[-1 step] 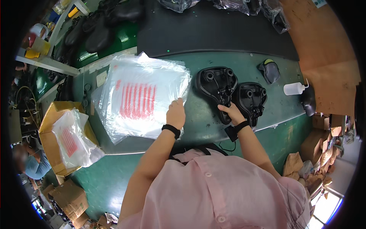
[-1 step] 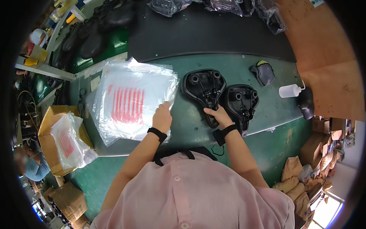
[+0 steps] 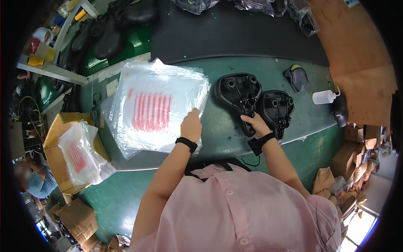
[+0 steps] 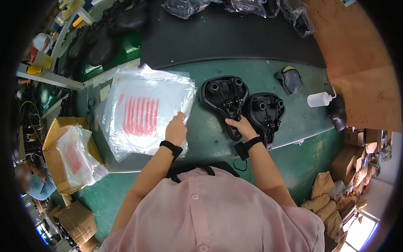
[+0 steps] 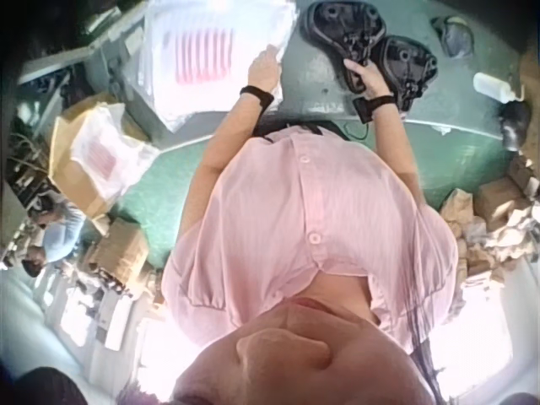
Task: The recorder is inspecting and organizing bicycle saddles on a workbench in a manufacturing workshop.
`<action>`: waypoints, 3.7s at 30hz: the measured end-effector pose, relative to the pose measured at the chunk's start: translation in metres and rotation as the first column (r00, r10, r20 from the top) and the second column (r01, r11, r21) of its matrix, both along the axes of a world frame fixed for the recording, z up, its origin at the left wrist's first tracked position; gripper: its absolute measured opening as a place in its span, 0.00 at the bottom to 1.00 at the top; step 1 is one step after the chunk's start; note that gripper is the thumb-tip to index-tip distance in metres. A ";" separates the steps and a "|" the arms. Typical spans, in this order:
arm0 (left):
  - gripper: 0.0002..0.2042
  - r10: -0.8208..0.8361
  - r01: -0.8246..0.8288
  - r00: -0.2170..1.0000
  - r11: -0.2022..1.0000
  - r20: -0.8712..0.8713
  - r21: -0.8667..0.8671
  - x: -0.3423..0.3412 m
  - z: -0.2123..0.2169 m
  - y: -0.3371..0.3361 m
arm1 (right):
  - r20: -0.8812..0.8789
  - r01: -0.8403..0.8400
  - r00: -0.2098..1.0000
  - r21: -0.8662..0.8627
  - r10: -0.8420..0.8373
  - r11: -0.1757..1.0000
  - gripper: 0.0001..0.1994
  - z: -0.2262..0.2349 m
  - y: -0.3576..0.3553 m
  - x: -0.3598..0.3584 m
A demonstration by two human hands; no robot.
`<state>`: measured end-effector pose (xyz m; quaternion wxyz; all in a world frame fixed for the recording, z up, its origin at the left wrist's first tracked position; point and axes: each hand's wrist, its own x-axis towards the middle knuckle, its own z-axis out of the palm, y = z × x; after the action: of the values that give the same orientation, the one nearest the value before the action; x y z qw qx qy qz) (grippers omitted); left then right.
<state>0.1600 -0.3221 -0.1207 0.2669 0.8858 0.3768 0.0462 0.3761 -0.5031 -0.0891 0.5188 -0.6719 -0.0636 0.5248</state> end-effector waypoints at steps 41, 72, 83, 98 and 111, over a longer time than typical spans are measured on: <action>0.21 0.210 -0.155 0.878 0.975 0.429 -0.159 -0.055 0.032 0.012 | -0.688 -0.064 0.676 0.302 0.264 0.951 0.21 0.008 0.131 -0.107; 0.11 0.365 -0.226 0.912 0.831 0.190 -0.509 -0.046 0.038 0.045 | -0.426 0.059 0.901 0.297 0.078 0.953 0.19 0.040 0.044 -0.045; 0.07 0.446 -0.151 0.866 0.666 0.228 -0.731 -0.063 0.047 0.016 | -0.320 -0.225 0.894 0.285 0.313 0.932 0.20 0.005 0.118 -0.104; 0.11 0.692 -0.368 0.698 0.564 0.181 -0.739 -0.152 0.091 0.060 | 0.572 -0.273 0.818 0.294 0.060 0.916 0.27 0.054 0.138 -0.074; 0.13 0.771 -0.288 0.516 0.567 0.373 -0.772 -0.115 0.105 0.076 | 0.915 -0.691 0.099 -0.219 0.391 0.688 0.29 0.056 0.123 -0.101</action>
<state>0.0446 -0.2463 -0.0153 0.6300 0.4852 0.5121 0.3248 0.2746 -0.3802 -0.0331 0.2382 -0.6900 -0.6562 0.1911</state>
